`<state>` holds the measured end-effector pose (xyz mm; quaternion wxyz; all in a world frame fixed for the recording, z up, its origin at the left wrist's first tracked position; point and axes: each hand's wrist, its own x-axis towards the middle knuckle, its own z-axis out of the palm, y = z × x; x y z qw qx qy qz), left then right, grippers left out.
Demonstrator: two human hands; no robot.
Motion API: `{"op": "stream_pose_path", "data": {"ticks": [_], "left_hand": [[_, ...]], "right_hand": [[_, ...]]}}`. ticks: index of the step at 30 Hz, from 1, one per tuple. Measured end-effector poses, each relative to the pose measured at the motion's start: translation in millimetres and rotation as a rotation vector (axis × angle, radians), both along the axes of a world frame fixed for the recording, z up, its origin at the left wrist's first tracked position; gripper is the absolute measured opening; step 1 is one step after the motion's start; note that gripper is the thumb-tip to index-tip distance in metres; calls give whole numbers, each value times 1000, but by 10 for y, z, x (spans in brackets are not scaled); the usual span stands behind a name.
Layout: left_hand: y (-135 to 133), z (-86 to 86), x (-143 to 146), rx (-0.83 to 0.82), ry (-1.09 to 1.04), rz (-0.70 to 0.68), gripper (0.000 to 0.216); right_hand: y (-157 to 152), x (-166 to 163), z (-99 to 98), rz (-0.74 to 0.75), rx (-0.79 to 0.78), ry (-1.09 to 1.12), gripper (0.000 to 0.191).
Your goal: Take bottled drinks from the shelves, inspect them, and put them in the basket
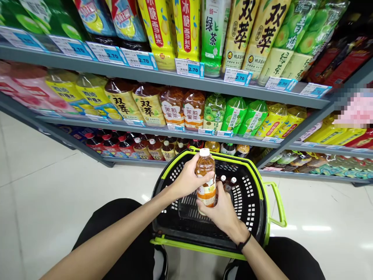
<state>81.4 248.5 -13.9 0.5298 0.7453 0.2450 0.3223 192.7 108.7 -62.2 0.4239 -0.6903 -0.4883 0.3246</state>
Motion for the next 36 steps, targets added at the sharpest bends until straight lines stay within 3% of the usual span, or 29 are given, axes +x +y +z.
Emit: {"op": "stream_pose_path", "data": {"ticks": [36], "left_hand": [[-30, -2, -23, -4, 16, 16, 37]], "right_hand": [[-18, -2, 23, 27, -29, -26, 45]]}}
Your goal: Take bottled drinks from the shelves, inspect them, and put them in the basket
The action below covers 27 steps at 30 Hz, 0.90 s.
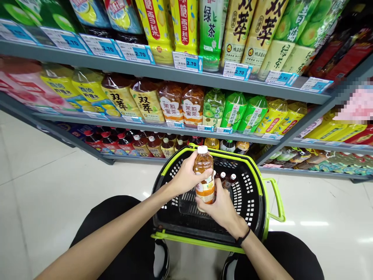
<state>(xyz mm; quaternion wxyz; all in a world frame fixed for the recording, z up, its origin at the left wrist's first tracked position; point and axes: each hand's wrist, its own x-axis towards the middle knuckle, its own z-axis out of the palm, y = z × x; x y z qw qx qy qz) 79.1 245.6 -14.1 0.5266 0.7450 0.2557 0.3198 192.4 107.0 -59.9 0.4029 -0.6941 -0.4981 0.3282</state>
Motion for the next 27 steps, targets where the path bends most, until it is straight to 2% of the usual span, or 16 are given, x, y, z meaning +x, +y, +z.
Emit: {"op": "stream_pose_path", "data": {"ticks": [5, 9, 16, 22, 27], "left_hand": [[-1, 0, -5, 9, 19, 12, 40], [17, 12, -29, -7, 18, 39, 48], [123, 10, -41, -303, -253, -58, 57], [152, 39, -43, -366, -304, -93, 68], [152, 50, -33, -366, -338, -101, 70]], "right_hand": [[3, 13, -28, -2, 15, 38, 45], [25, 17, -80, 20, 78, 296, 50], [56, 0, 19, 47, 123, 767, 54], [20, -7, 112, 29, 27, 925, 55], [5, 0, 118, 34, 35, 999, 47]]}}
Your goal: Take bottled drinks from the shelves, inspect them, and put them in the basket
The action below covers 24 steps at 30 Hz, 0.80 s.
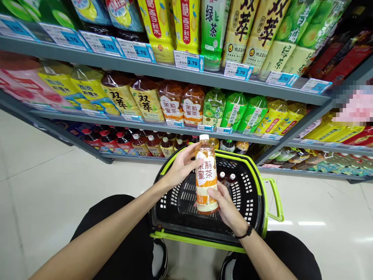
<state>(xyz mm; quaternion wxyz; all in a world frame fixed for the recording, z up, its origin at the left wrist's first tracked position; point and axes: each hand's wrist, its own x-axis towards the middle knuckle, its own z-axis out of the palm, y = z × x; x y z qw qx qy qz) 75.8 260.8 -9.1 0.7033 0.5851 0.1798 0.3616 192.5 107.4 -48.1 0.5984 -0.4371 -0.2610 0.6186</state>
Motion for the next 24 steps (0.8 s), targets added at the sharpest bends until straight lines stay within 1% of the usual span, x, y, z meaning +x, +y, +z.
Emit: {"op": "stream_pose_path", "data": {"ticks": [3, 7, 11, 14, 17, 19, 24], "left_hand": [[8, -5, 13, -1, 9, 22, 69], [46, -12, 19, 15, 31, 82, 70], [104, -18, 18, 21, 54, 188, 75], [126, -20, 25, 16, 67, 247, 78], [128, -24, 34, 3, 65, 235, 79], [132, -27, 33, 6, 53, 213, 74], [154, -6, -5, -21, 3, 132, 58]], "right_hand": [[1, 12, 7, 0, -10, -26, 46], [25, 39, 42, -35, -4, -96, 52], [67, 58, 74, -52, 35, -167, 55], [87, 52, 41, -91, 51, -225, 56], [86, 40, -12, -137, 62, -248, 55], [75, 39, -22, -142, 68, -242, 54], [40, 65, 45, -124, 88, -155, 49]]}}
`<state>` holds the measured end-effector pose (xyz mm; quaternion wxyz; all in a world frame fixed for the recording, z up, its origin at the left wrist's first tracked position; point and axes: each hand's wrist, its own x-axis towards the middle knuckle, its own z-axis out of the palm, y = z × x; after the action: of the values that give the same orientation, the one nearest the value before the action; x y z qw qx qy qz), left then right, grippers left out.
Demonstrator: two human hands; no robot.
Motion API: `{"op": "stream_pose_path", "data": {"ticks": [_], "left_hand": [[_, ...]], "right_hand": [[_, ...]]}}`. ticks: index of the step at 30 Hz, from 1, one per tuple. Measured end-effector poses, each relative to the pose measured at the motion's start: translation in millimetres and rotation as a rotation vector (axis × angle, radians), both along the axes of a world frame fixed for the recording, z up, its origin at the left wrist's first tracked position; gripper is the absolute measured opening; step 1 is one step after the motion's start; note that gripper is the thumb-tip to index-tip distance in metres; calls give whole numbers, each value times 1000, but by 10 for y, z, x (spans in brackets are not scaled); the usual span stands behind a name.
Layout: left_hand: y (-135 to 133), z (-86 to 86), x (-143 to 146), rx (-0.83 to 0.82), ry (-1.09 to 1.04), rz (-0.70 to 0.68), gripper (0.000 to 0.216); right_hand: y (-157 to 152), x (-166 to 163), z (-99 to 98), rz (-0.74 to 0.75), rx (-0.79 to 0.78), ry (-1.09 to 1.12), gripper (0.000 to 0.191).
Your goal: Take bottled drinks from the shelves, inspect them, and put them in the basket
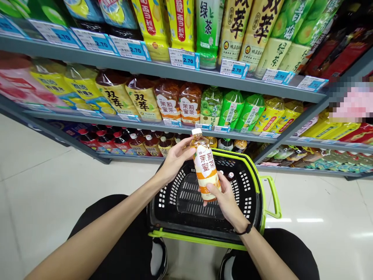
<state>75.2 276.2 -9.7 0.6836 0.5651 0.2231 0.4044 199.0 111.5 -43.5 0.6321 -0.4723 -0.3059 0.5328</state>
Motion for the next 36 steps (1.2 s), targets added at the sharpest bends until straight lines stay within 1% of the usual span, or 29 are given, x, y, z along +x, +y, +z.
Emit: {"op": "stream_pose_path", "data": {"ticks": [4, 8, 11, 14, 16, 19, 22, 24, 26, 29, 31, 33, 36], "left_hand": [[-19, 43, -30, -47, -68, -87, 53], [-88, 64, -24, -89, -81, -164, 63], [-130, 60, -10, -97, -69, -161, 69], [-129, 57, -8, -84, -33, -91, 71], [-109, 61, -13, -77, -1, -36, 72], [-81, 70, -22, -34, 47, 26, 78], [-77, 63, -21, 38, 107, 73, 85], [-86, 48, -16, 67, 138, 77, 82], [-97, 36, -12, 78, 157, 70, 79], [-98, 50, -18, 90, 153, -7, 74], [-87, 80, -29, 75, 111, -96, 61], [-73, 114, -42, 34, 62, -162, 51], [-70, 149, -53, -37, 33, -200, 47]], "right_hand": [[-14, 33, 31, 85, 33, 96, 43], [-18, 48, 20, 154, 6, 179, 53], [-22, 39, 11, 184, -17, 237, 58], [-22, 17, 7, 215, -28, 263, 59], [-14, 2, 4, 217, -42, 231, 59], [15, -10, -6, 195, -60, 56, 57], [53, -14, -26, 91, -88, -116, 49], [63, -19, -47, 27, -117, -149, 55], [49, -24, -70, 34, -123, -125, 58], [-8, -30, -99, 113, -92, -22, 53], [-49, -34, -103, 182, -66, 67, 50], [-76, -37, -90, 247, -53, 154, 53], [-84, -42, -48, 299, -62, 256, 60]]}}
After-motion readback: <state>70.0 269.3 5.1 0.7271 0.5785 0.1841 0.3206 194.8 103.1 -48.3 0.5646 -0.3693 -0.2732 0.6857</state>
